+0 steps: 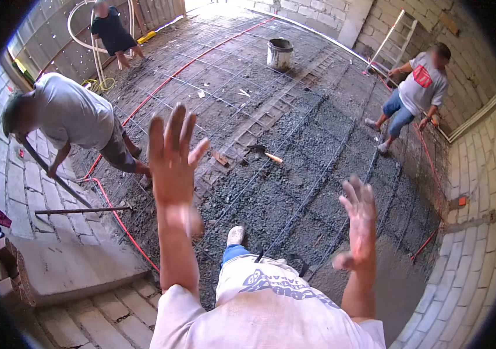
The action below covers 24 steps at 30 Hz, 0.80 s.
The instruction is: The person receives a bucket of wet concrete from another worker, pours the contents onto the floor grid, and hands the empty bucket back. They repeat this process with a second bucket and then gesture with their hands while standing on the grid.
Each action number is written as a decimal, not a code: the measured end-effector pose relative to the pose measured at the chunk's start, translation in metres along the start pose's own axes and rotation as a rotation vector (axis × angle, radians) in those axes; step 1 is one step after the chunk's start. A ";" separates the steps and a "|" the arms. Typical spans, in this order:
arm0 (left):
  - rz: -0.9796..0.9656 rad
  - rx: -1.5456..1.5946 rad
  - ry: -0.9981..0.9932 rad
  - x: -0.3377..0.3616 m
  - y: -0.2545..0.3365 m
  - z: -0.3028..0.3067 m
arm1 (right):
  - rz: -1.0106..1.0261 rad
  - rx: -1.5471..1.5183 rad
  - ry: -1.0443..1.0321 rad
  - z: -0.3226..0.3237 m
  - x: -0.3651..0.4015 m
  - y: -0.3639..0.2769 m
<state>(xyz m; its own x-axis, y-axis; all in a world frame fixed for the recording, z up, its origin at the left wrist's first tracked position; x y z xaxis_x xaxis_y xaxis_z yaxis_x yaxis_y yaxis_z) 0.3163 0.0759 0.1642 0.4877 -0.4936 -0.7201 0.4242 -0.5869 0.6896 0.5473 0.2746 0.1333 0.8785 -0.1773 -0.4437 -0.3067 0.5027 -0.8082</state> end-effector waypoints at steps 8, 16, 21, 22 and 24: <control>0.379 -0.025 0.045 0.046 -0.083 -0.010 | -0.157 -0.029 -0.075 -0.037 -0.010 0.036; 0.488 0.066 -0.030 0.077 -0.093 -0.044 | -0.203 -0.079 -0.025 -0.029 0.001 0.049; 0.461 0.040 -0.033 0.078 -0.083 -0.059 | -0.176 -0.109 -0.066 -0.033 0.007 0.056; 0.481 0.038 -0.073 0.080 -0.083 -0.064 | -0.184 -0.115 -0.058 -0.033 0.008 0.060; 0.471 0.027 -0.065 0.082 -0.080 -0.068 | -0.201 -0.099 -0.078 -0.032 0.009 0.062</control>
<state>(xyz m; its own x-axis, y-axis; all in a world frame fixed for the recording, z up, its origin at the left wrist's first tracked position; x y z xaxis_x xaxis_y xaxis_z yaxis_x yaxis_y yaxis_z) 0.3738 0.1261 0.0549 0.5729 -0.7487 -0.3337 0.1484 -0.3056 0.9405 0.5240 0.2773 0.0666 0.9499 -0.1978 -0.2421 -0.1539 0.3781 -0.9129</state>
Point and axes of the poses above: each hand's wrist, its own x-axis away from the middle knuckle, its own z-axis out of the back of the hand, y = z × x, the point moved 9 cm from there along -x, towards the middle knuckle, and after that the axes turned 7 degrees about -y, right-handed, at the moved point
